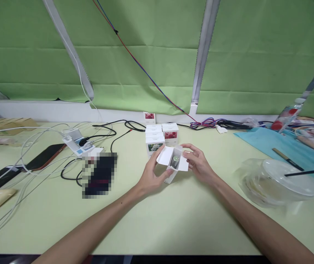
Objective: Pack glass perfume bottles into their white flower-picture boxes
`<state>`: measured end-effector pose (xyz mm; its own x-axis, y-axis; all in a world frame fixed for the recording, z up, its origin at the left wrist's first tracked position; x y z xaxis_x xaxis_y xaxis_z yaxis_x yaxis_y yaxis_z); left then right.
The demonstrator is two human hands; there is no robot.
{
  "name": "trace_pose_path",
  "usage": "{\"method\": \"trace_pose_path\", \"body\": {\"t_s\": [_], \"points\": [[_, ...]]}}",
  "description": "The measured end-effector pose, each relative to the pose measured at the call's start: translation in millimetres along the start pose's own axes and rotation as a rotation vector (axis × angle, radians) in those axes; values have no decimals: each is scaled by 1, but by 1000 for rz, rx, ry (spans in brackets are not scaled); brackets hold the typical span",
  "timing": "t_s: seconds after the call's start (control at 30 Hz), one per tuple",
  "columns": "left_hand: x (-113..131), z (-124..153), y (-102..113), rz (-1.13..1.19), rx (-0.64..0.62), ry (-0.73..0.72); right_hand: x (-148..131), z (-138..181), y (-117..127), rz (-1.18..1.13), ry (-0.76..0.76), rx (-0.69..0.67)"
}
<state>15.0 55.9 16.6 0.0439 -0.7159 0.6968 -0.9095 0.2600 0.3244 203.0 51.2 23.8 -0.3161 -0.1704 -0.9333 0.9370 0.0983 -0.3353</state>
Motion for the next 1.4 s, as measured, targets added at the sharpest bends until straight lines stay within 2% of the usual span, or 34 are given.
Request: {"method": "trace_pose_path", "body": {"t_s": [0.17, 0.3, 0.6, 0.8, 1.0, 1.2, 1.4], "points": [[3, 0, 4, -81, 13, -91, 1, 2, -6, -29, 11, -76], [3, 0, 7, -107, 26, -117, 3, -1, -5, -4, 42, -84], [4, -1, 10, -66, 70, -112, 0, -2, -1, 147, 124, 69], [6, -2, 11, -51, 101, -125, -4, -2, -4, 340, 291, 117], [13, -5, 15, -121, 127, -178, 3, -2, -7, 458, 327, 59], [16, -7, 21, -171, 182, -198, 6, 5, -16, 505, 385, -95], [16, -7, 21, -166, 172, -208, 10, 8, -19, 546, 336, -141]]}}
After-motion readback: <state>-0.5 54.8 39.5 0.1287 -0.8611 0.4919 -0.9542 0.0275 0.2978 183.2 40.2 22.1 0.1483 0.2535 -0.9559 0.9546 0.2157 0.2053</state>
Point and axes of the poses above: each hand's wrist, its own z-axis away from the middle knuckle, its own y-axis out of the back of the hand, x = y × z, the point moved 5 cm from there along -z, towards the middle knuckle, and after that the axes turned 12 degrees about -y, right-handed, at the moved point
